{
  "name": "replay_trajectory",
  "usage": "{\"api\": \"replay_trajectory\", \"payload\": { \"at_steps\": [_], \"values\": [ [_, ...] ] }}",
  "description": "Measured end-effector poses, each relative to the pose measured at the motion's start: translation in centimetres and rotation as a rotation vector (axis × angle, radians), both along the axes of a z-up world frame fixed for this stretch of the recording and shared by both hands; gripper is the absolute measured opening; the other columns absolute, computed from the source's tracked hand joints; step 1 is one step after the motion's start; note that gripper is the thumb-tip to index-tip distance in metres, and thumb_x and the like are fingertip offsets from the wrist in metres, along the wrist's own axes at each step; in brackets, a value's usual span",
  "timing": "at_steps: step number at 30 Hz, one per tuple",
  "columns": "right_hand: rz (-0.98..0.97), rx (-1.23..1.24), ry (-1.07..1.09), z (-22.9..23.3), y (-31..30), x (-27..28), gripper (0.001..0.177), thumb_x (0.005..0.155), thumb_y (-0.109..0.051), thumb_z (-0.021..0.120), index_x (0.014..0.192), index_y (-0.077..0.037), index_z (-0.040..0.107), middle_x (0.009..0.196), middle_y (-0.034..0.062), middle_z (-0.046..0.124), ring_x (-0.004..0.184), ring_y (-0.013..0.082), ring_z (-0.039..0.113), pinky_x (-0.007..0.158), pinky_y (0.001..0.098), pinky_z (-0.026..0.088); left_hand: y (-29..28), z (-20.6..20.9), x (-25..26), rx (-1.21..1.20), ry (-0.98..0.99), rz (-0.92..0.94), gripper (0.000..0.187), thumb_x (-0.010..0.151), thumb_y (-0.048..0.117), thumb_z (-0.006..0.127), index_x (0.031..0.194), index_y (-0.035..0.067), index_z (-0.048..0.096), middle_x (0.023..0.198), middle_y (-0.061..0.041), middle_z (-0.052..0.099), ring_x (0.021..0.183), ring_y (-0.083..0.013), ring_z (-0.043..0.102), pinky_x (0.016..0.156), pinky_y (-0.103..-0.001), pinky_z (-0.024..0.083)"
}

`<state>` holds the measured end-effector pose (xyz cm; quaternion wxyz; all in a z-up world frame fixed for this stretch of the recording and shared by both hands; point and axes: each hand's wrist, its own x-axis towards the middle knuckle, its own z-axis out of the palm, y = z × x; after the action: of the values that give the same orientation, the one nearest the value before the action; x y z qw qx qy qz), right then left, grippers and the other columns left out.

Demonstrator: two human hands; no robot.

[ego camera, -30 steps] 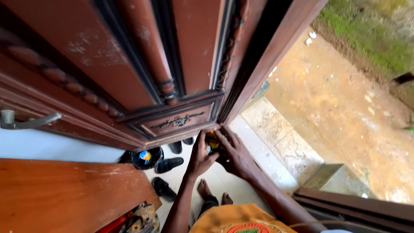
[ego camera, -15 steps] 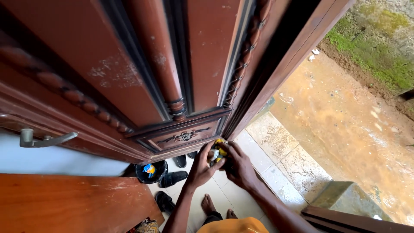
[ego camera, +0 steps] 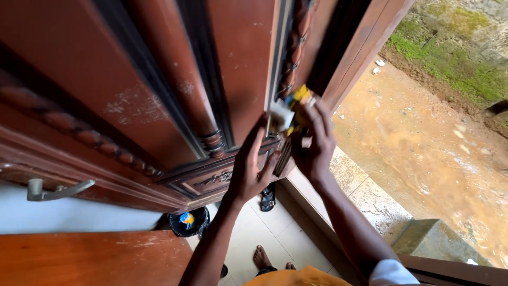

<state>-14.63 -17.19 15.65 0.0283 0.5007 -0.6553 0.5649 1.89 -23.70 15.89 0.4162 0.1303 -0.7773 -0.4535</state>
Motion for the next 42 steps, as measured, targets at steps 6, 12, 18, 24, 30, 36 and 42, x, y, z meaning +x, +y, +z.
{"api": "replay_trajectory", "payload": {
  "at_steps": [6, 12, 18, 24, 30, 36, 42],
  "values": [
    [-0.213, -0.273, 0.334, 4.5, -5.3, -2.3, 0.076, 0.089, 0.006, 0.085, 0.155, -0.014, 0.053, 0.158, 0.0159, 0.048, 0.144, 0.0334, 0.054, 0.118, 0.0397, 0.054, -1.8, 1.8, -0.8, -0.333, -0.082, 0.235, 0.062, 0.103, 0.014, 0.058, 0.158, -0.002, 0.035, 0.168, -0.024, 0.032, 0.157, -0.0416, 0.036, 0.128, -0.045, 0.033],
    [-0.249, -0.167, 0.448, -0.7, -7.8, -1.6, 0.082, 0.084, 0.000, 0.090, 0.155, -0.016, 0.052, 0.158, 0.0218, 0.041, 0.143, 0.0408, 0.050, 0.119, 0.0457, 0.049, -3.3, 0.0, -1.4, -0.439, -0.250, 0.389, 0.068, 0.100, 0.008, 0.059, 0.160, -0.005, 0.032, 0.172, -0.024, 0.023, 0.161, -0.0443, 0.024, 0.133, -0.056, 0.019],
    [-0.110, 0.084, 0.152, -7.7, -7.6, 0.4, 0.059, 0.085, -0.004, 0.078, 0.140, -0.004, 0.056, 0.138, 0.0246, 0.051, 0.124, 0.0404, 0.058, 0.100, 0.0445, 0.054, -4.4, -2.5, -2.5, -0.463, -0.401, 0.428, 0.082, 0.086, 0.013, 0.067, 0.157, -0.003, 0.031, 0.169, -0.023, 0.018, 0.159, -0.0410, 0.014, 0.127, -0.065, 0.009],
    [0.017, 0.268, 0.303, -11.1, -6.7, -0.8, 0.052, 0.082, -0.005, 0.070, 0.128, -0.003, 0.049, 0.126, 0.0267, 0.047, 0.110, 0.0514, 0.056, 0.087, 0.0532, 0.053, -4.8, -3.1, -3.1, -0.513, -0.481, 0.467, 0.088, 0.085, 0.015, 0.070, 0.161, 0.004, 0.027, 0.168, -0.023, 0.018, 0.156, -0.0425, 0.012, 0.124, -0.067, 0.007],
    [0.055, 0.455, 0.132, -5.5, -5.0, -0.1, 0.061, 0.069, -0.011, 0.083, 0.120, -0.003, 0.050, 0.118, 0.0221, 0.050, 0.100, 0.0451, 0.062, 0.077, 0.0509, 0.055, -4.8, -2.4, -2.9, -0.527, -0.611, 0.526, 0.092, 0.080, 0.002, 0.070, 0.162, 0.009, 0.030, 0.168, -0.017, 0.022, 0.158, -0.0391, 0.018, 0.127, -0.064, 0.014],
    [-0.104, -0.071, 0.336, 1.2, -5.0, -0.3, 0.058, 0.072, 0.003, 0.081, 0.123, -0.002, 0.053, 0.125, 0.0197, 0.050, 0.114, 0.0416, 0.059, 0.092, 0.0479, 0.055, -5.2, -4.1, -2.4, -0.537, -0.437, 0.512, 0.095, 0.078, -0.011, 0.068, 0.163, 0.007, 0.031, 0.173, -0.018, 0.023, 0.161, -0.0394, 0.020, 0.130, -0.060, 0.016],
    [-0.224, -0.165, 0.322, 3.7, -6.5, -1.5, 0.060, 0.073, -0.001, 0.090, 0.123, -0.002, 0.056, 0.130, 0.0211, 0.049, 0.114, 0.0430, 0.059, 0.092, 0.0482, 0.052, -4.9, -2.6, -2.2, -0.477, -0.481, 0.455, 0.097, 0.067, -0.014, 0.062, 0.158, 0.000, 0.033, 0.167, -0.019, 0.024, 0.155, -0.0402, 0.023, 0.126, -0.061, 0.016]
  ]
}}
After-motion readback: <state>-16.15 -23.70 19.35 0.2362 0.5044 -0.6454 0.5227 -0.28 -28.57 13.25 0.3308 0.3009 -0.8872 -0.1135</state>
